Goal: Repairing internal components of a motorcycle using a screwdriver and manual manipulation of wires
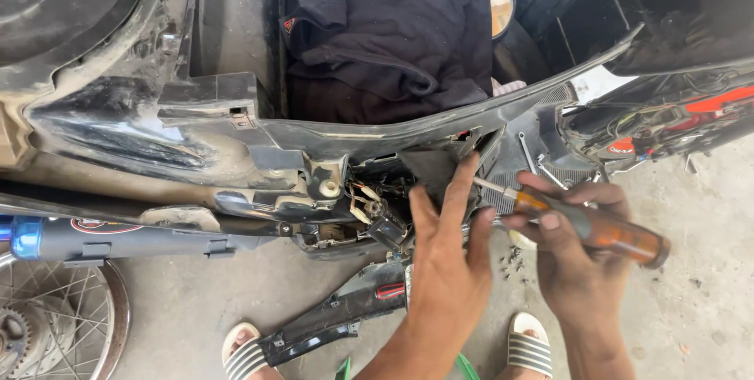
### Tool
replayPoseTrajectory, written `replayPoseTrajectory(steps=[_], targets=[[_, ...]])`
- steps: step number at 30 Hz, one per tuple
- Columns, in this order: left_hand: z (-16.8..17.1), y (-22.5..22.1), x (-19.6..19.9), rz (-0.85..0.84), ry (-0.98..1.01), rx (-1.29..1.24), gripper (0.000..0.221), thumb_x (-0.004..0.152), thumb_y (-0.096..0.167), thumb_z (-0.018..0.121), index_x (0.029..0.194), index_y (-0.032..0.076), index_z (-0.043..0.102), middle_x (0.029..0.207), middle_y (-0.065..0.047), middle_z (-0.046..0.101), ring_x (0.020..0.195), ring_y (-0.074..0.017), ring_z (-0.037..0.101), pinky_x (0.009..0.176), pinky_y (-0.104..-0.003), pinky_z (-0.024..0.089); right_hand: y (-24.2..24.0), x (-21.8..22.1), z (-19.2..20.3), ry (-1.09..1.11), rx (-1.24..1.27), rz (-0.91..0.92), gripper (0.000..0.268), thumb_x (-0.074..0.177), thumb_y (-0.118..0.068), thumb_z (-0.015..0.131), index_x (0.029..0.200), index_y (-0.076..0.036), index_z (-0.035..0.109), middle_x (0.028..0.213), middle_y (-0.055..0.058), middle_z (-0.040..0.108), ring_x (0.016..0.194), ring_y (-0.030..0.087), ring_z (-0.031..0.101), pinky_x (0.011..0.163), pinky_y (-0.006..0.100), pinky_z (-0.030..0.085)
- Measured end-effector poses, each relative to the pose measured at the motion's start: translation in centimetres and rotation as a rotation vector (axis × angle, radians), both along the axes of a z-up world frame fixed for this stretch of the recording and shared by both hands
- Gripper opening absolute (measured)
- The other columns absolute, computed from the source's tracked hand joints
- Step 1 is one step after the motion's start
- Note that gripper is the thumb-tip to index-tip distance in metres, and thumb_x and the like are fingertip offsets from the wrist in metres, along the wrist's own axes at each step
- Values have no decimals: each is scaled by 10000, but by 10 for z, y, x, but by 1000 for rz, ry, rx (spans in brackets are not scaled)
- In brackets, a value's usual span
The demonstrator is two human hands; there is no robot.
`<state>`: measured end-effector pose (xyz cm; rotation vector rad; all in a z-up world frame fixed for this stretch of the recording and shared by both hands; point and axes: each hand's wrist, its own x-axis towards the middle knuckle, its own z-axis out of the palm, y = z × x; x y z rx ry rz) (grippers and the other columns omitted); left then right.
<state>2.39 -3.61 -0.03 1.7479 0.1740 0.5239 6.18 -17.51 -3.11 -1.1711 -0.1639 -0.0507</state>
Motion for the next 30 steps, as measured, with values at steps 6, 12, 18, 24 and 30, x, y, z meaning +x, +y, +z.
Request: replayPoseTrajectory(steps=[6, 12, 18, 24, 30], targets=[[6, 9, 7, -172, 29, 109, 594, 935, -18, 589, 1475, 38, 348, 1257, -246, 497, 848, -356, 652, 700, -501, 565, -6, -8, 4, -232, -253, -55, 347, 864, 13, 673, 1099, -54, 426, 1273, 292, 653, 1102, 327, 716, 900, 411, 685], [9, 16, 14, -311, 107, 72, 605, 935, -21, 589, 1473, 100, 342, 1195, -205, 504, 788, -317, 685, 618, -507, 598, -8, -10, -3, -229, -324, -173, 353, 913, 50, 632, 1150, -63, 395, 1177, 184, 590, 1342, 340, 649, 978, 436, 697], [5, 19, 14, -200, 9, 124, 623, 888, -33, 636, 1442, 7, 354, 1268, -240, 505, 957, -356, 683, 807, -480, 616, -9, -5, -2, -218, -238, -70, 376, 843, 48, 661, 1102, -63, 412, 1245, 307, 639, 1212, 370, 688, 911, 455, 688], [7, 22, 10, -302, 89, 40, 643, 915, -24, 627, 1469, 137, 343, 1145, -141, 497, 906, -263, 668, 700, -434, 680, -8, -6, -7, -253, -321, -144, 410, 898, 57, 636, 1185, -79, 376, 1272, 287, 647, 1001, 285, 709, 893, 357, 653], [11, 10, 12, -182, 132, 135, 651, 888, -8, 629, 1465, 103, 350, 1279, -242, 482, 901, -407, 669, 754, -553, 545, -6, 4, -1, -76, -32, -4, 338, 915, 15, 639, 1162, -87, 432, 1328, 269, 648, 993, 272, 711, 864, 337, 635]])
